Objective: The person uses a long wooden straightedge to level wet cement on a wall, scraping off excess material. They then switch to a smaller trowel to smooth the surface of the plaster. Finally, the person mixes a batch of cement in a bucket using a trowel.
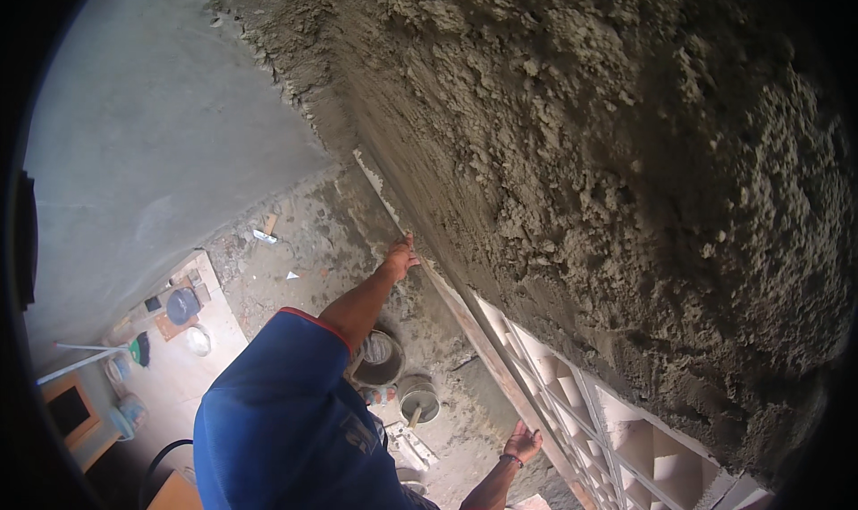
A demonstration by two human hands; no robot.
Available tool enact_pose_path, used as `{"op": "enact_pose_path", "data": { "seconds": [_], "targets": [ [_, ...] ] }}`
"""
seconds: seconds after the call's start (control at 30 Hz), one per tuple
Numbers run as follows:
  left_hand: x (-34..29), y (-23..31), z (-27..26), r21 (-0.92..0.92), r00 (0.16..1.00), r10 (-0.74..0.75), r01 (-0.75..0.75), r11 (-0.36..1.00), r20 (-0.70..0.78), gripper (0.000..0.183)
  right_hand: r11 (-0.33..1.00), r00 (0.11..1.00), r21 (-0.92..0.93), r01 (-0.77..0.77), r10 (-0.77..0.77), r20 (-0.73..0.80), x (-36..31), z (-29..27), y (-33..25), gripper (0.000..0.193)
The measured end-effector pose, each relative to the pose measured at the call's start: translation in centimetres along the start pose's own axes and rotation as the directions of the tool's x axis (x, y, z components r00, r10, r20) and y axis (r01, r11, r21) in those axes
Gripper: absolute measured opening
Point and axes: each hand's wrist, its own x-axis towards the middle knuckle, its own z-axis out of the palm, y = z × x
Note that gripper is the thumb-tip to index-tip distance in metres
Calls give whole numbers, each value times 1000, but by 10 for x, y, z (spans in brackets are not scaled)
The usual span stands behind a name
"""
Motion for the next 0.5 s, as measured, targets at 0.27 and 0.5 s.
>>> {"op": "enact_pose_path", "data": {
  "seconds": [0.27,0.5],
  "targets": [
    [35,-29,0,-14,998,62,-62,998,19,51,998,998,-44,45,-43,45,-3,3,-17,23],
    [-26,12,10,128,996,77,-83,988,52,77,1000,999,-1,31,-31,28,-8,-3,-1,24]
  ]
}}
